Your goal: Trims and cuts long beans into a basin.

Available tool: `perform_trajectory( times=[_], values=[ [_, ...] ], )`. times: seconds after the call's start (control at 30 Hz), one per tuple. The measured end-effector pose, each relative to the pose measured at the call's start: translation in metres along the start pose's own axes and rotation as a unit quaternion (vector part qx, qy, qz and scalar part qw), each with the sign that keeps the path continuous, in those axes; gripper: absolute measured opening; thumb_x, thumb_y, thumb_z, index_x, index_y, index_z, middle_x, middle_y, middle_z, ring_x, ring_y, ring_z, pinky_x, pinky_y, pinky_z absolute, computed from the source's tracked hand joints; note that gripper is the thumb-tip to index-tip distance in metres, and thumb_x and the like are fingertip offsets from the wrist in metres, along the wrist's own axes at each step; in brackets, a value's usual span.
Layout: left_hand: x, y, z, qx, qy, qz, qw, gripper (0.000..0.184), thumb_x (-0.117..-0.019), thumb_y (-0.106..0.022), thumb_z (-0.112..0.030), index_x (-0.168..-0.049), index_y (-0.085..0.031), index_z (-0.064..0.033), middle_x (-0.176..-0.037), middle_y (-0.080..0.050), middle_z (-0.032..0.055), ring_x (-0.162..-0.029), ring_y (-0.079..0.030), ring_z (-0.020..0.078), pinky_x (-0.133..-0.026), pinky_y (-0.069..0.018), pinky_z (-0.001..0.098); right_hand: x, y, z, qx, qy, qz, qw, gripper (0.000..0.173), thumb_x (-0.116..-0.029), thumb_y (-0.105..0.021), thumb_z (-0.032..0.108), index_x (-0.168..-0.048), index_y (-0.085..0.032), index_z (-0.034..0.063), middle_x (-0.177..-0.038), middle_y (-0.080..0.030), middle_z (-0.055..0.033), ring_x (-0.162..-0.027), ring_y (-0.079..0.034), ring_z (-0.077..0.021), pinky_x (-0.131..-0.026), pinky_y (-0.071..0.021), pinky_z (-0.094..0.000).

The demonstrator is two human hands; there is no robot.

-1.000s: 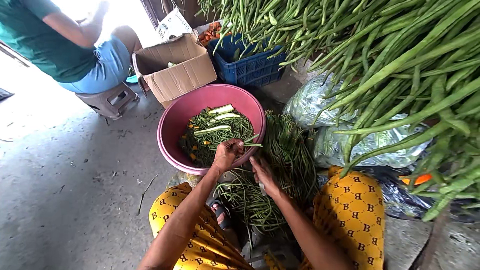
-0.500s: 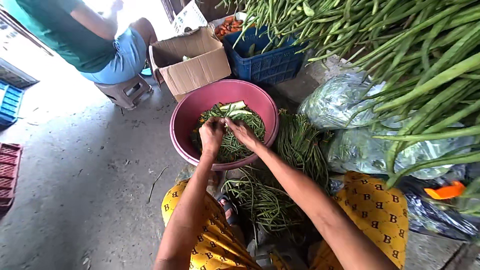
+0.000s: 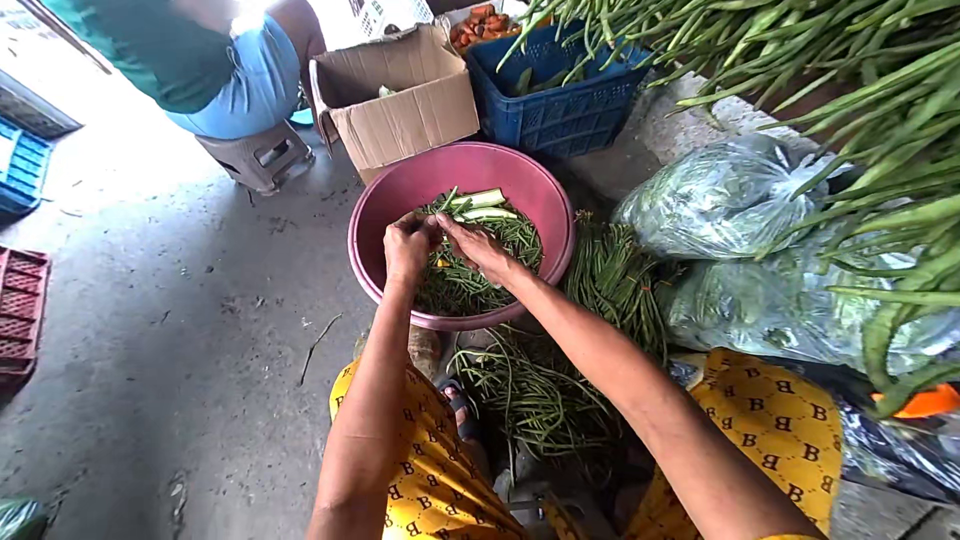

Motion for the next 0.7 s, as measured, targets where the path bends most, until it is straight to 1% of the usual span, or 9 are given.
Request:
perform_trajectory(
  times=[0.07, 0.2, 0.3, 0.37, 0.43, 0.5, 0.53, 0.63, 0.7],
  values=[
    [-0.001, -0.002, 0.003, -0.007, -0.002, -0.001, 1.000, 0.013, -0.1025, -0.061, -0.011, -0.100, -0.067, 0.0011, -0.081, -0.068, 0.0039, -0.066, -0.065, 0.0071, -0.068, -0.0589, 0.0263, -0.001, 0.001, -0.003, -0.023, -0.032, 0.015, 0.999, 0.052, -0.1076, -0.040, 0.055, -0.076, -0.049, 0.0143, -0.054, -0.036, 0.0063, -0.041, -0.032, -0.0055, -0.041, -0.0283, -0.0212],
    [-0.001, -0.009, 0.007, -0.033, -0.015, 0.008, 0.999, 0.016, -0.1034, -0.059, -0.011, -0.103, -0.067, 0.0026, -0.083, -0.068, 0.0062, -0.067, -0.065, 0.0087, -0.070, -0.0583, 0.0285, -0.001, 0.007, -0.011, -0.042, -0.083, 0.024, 0.995, 0.053, -0.1055, -0.041, 0.059, -0.075, -0.048, 0.0161, -0.053, -0.038, 0.0067, -0.040, -0.032, -0.0049, -0.039, -0.0264, -0.0208],
    [-0.001, -0.015, 0.005, -0.113, -0.046, 0.015, 0.992, 0.019, -0.1041, -0.058, -0.014, -0.104, -0.069, 0.0009, -0.084, -0.069, 0.0073, -0.070, -0.066, 0.0116, -0.073, -0.0576, 0.0334, 0.003, 0.011, -0.014, -0.062, -0.102, 0.037, 0.992, 0.052, -0.1055, -0.040, 0.060, -0.075, -0.045, 0.0176, -0.052, -0.036, 0.0071, -0.038, -0.031, -0.0045, -0.037, -0.0269, -0.0200],
    [0.005, -0.017, -0.001, -0.180, -0.091, 0.017, 0.979, 0.022, -0.1042, -0.057, -0.016, -0.104, -0.071, 0.0010, -0.085, -0.070, 0.0122, -0.074, -0.067, 0.0207, -0.077, -0.0549, 0.0441, 0.006, 0.015, -0.016, -0.068, -0.116, 0.045, 0.990, 0.052, -0.1053, -0.039, 0.060, -0.076, -0.046, 0.0175, -0.053, -0.036, 0.0068, -0.038, -0.031, -0.0046, -0.036, -0.0265, -0.0198],
    [0.019, -0.019, -0.008, -0.229, -0.165, 0.028, 0.959, 0.024, -0.1066, -0.055, -0.020, -0.106, -0.068, 0.0006, -0.087, -0.068, 0.0180, -0.077, -0.066, 0.0309, -0.075, -0.0537, 0.0524, 0.007, 0.021, -0.019, -0.069, -0.128, 0.057, 0.988, 0.052, -0.1047, -0.039, 0.062, -0.077, -0.046, 0.0180, -0.053, -0.037, 0.0067, -0.037, -0.031, -0.0045, -0.035, -0.0268, -0.0197],
    [0.030, -0.022, -0.014, -0.275, -0.223, 0.026, 0.935, 0.023, -0.1066, -0.055, -0.017, -0.109, -0.068, 0.0014, -0.094, -0.069, 0.0232, -0.086, -0.068, 0.0405, -0.078, -0.0530, 0.0599, 0.006, 0.026, -0.024, -0.067, -0.136, 0.065, 0.986, 0.054, -0.1038, -0.039, 0.063, -0.075, -0.046, 0.0186, -0.052, -0.038, 0.0066, -0.037, -0.032, -0.0047, -0.035, -0.0275, -0.0201],
    [0.033, -0.024, -0.016, -0.291, -0.236, 0.019, 0.927, 0.022, -0.1058, -0.056, -0.016, -0.108, -0.069, 0.0013, -0.097, -0.070, 0.0240, -0.089, -0.068, 0.0426, -0.080, -0.0526, 0.0613, 0.007, 0.027, -0.025, -0.070, -0.142, 0.067, 0.985, 0.054, -0.1040, -0.039, 0.063, -0.075, -0.046, 0.0188, -0.053, -0.037, 0.0065, -0.037, -0.032, -0.0047, -0.035, -0.0272, -0.0200],
    [0.038, -0.028, -0.015, -0.353, -0.202, 0.006, 0.914, 0.016, -0.1036, -0.057, -0.013, -0.104, -0.068, -0.0019, -0.100, -0.069, 0.0222, -0.091, -0.068, 0.0431, -0.079, -0.0533, 0.0614, 0.010, 0.030, -0.027, -0.089, -0.145, 0.069, 0.983, 0.053, -0.1052, -0.038, 0.061, -0.075, -0.046, 0.0182, -0.053, -0.038, 0.0062, -0.037, -0.032, -0.0048, -0.035, -0.0277, -0.0200],
    [0.029, -0.023, -0.012, -0.373, -0.140, 0.017, 0.917, 0.022, -0.1040, -0.054, -0.013, -0.110, -0.069, 0.0025, -0.105, -0.069, 0.0276, -0.099, -0.067, 0.0489, -0.085, -0.0507, 0.0667, 0.012, 0.036, -0.019, -0.116, -0.119, 0.075, 0.983, 0.052, -0.1065, -0.035, 0.059, -0.076, -0.045, 0.0184, -0.052, -0.038, 0.0068, -0.037, -0.033, -0.0038, -0.035, -0.0299, -0.0192]
  ],
)
Point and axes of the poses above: each hand's wrist, its own x-axis away from the middle knuckle, its own y-axis out of the back of the hand, z = x × y, the point moved 5 cm from there along -x, towards the middle knuckle
